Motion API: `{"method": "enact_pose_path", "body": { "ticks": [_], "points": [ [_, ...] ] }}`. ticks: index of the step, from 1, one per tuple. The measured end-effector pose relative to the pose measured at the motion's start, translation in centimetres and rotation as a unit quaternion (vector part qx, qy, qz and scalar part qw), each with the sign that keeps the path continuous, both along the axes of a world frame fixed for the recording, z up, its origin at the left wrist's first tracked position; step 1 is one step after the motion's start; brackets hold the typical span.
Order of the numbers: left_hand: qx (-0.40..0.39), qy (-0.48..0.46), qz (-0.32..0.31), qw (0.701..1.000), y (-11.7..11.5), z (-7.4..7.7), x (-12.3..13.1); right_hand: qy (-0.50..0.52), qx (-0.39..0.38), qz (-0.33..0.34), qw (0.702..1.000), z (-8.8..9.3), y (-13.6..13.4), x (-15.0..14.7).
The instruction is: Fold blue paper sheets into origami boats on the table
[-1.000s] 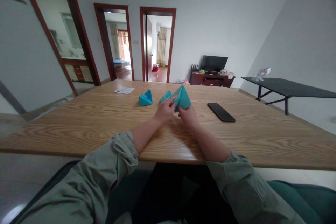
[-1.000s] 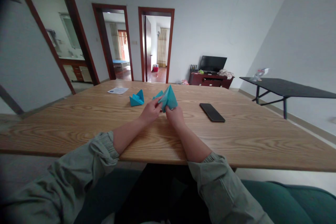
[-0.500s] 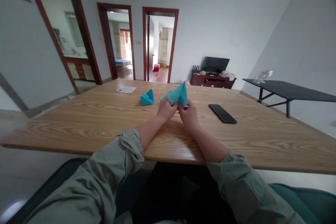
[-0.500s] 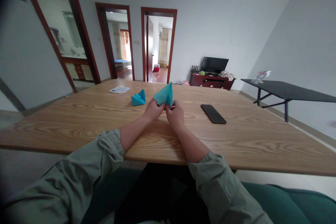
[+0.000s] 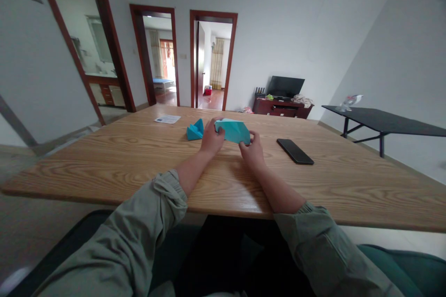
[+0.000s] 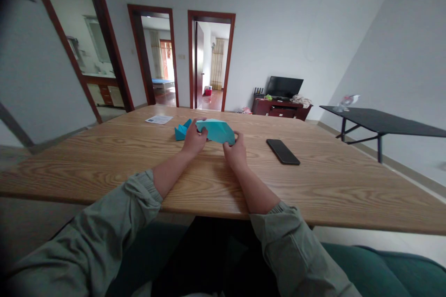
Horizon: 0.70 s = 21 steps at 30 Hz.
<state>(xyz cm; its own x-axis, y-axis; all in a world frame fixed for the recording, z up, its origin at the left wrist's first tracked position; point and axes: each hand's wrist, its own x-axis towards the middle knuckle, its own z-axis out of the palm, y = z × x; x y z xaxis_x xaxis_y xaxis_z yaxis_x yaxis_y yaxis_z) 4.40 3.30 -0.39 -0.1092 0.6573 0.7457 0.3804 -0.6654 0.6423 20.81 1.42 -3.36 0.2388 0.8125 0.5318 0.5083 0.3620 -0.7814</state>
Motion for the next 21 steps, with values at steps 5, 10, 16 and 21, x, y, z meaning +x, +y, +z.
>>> {"method": "enact_pose_path", "body": {
  "ticks": [5,10,16,21],
  "points": [
    [0.025,0.031,-0.050,0.998,-0.5,0.3,0.0,-0.153,0.099,0.016,0.983,0.7,-1.1,-0.4],
    [-0.041,-0.077,-0.185,0.979,-1.1,0.2,1.2,-0.134,0.066,0.135,0.980,0.8,-1.6,-1.2],
    [-0.128,-0.111,-0.317,0.933,-1.2,0.1,1.4,0.059,0.012,0.244,0.968,1.2,-1.6,-1.1],
    [-0.199,-0.105,-0.341,0.913,-1.3,0.1,0.8,0.185,-0.010,0.260,0.948,1.5,-1.4,-0.7]
  ]
}}
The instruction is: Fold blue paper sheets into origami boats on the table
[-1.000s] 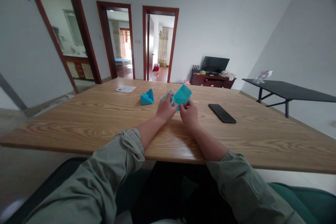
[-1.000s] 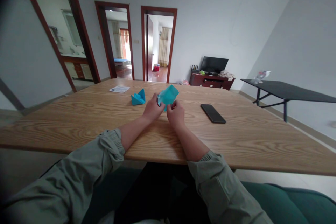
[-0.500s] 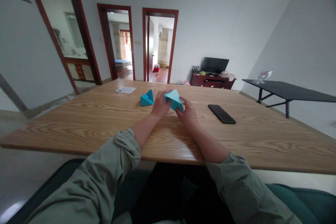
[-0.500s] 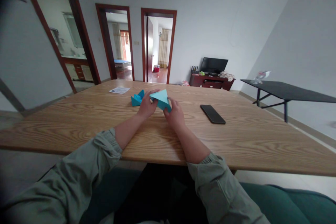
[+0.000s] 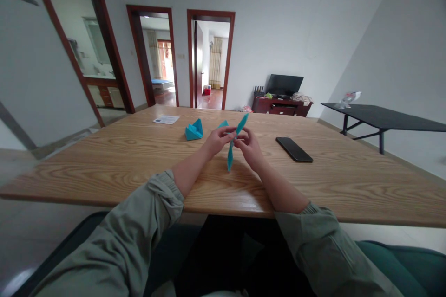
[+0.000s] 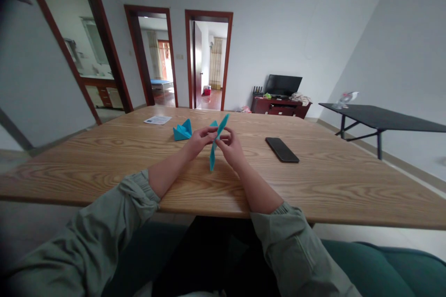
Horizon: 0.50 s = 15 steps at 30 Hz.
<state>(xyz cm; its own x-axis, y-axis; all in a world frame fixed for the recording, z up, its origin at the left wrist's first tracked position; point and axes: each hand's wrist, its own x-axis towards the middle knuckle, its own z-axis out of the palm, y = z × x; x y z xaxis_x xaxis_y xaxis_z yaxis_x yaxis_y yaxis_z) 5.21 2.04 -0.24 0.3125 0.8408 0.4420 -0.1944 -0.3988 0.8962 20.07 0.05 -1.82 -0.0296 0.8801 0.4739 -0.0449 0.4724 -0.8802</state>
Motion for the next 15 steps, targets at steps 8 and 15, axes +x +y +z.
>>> {"method": "enact_pose_path", "body": {
  "ticks": [8,15],
  "points": [
    [-0.051,0.007,-0.043,0.998,0.2,0.0,0.0,0.036,-0.072,0.045,0.996,0.7,-0.5,0.4],
    [-0.084,0.048,-0.099,0.990,0.1,0.1,-0.6,0.103,-0.133,0.108,0.980,1.3,-0.9,0.8]
  ]
}}
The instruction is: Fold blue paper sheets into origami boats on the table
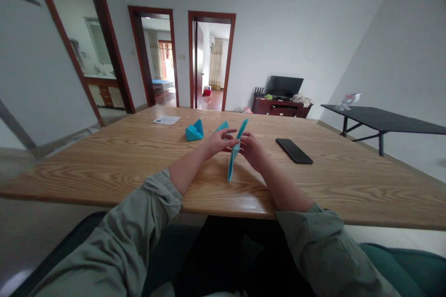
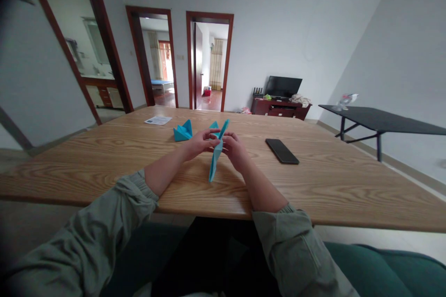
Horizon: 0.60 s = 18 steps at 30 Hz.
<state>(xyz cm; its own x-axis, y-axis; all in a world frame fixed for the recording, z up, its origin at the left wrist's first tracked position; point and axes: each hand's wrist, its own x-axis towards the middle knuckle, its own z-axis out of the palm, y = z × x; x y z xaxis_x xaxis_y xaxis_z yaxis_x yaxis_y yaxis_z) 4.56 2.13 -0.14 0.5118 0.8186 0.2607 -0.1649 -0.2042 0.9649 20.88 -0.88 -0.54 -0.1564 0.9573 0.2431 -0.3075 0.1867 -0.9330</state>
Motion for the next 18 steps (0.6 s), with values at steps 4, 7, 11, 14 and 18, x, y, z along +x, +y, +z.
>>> {"method": "enact_pose_path", "body": {
  "ticks": [4,7,11,14,18],
  "points": [
    [-0.017,0.019,-0.032,0.999,-0.40,0.10,-0.08,0.006,0.001,0.003,1.000,0.23,-0.13,0.00],
    [-0.013,0.006,-0.002,1.000,-0.55,0.18,0.01,-0.016,0.020,-0.007,1.000,0.16,-0.09,-0.04],
    [0.003,-0.002,0.018,1.000,-0.46,0.30,0.12,-0.039,0.039,-0.028,0.998,0.03,0.03,-0.04],
    [0.028,0.005,0.010,1.000,-0.32,0.37,0.12,-0.038,0.049,-0.046,0.997,0.11,0.07,0.00],
    [0.061,0.009,0.062,0.996,-0.19,0.43,0.03,-0.055,0.081,-0.095,0.991,0.34,0.10,0.13]
  ]
}}
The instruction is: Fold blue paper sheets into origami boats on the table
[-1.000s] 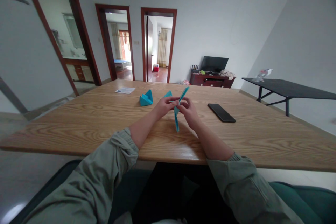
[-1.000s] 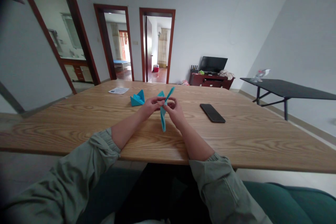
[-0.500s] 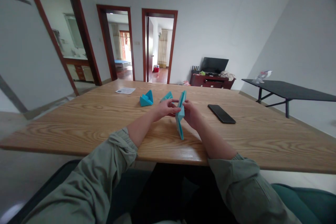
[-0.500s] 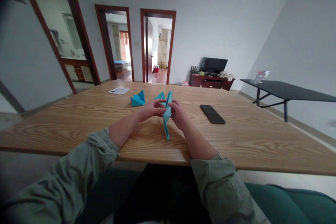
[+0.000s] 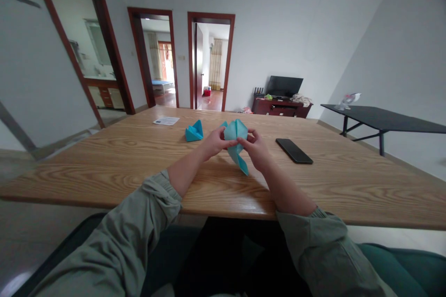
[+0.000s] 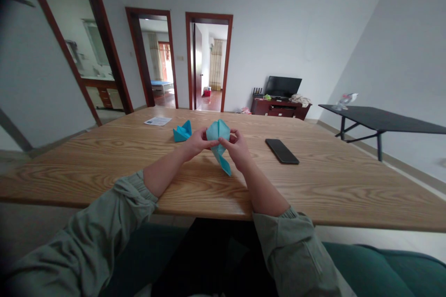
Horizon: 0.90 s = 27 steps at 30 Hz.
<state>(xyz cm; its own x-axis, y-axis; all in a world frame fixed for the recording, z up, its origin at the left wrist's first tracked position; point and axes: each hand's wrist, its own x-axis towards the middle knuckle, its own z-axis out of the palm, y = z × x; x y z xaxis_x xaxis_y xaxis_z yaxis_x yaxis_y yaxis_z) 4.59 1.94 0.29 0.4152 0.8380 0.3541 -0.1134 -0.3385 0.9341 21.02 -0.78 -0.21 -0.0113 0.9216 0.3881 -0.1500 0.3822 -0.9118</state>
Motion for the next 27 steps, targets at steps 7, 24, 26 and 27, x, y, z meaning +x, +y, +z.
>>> {"method": "enact_pose_path", "body": {
  "ticks": [7,24,26,27],
  "points": [
    [0.051,-0.002,0.034,0.998,0.0,0.5,-0.3,-0.116,0.084,-0.092,0.985,0.6,-0.2,0.4],
    [0.181,0.033,0.271,0.945,-0.2,2.2,-2.0,-0.177,0.163,-0.398,0.885,1.5,0.1,2.8],
    [0.175,0.014,0.271,0.947,-0.3,2.4,-2.0,-0.166,0.162,-0.406,0.884,1.5,0.2,2.9],
    [0.174,0.002,0.274,0.946,-0.3,2.4,-2.0,-0.158,0.160,-0.412,0.883,1.5,0.3,3.0]
  ]
}}
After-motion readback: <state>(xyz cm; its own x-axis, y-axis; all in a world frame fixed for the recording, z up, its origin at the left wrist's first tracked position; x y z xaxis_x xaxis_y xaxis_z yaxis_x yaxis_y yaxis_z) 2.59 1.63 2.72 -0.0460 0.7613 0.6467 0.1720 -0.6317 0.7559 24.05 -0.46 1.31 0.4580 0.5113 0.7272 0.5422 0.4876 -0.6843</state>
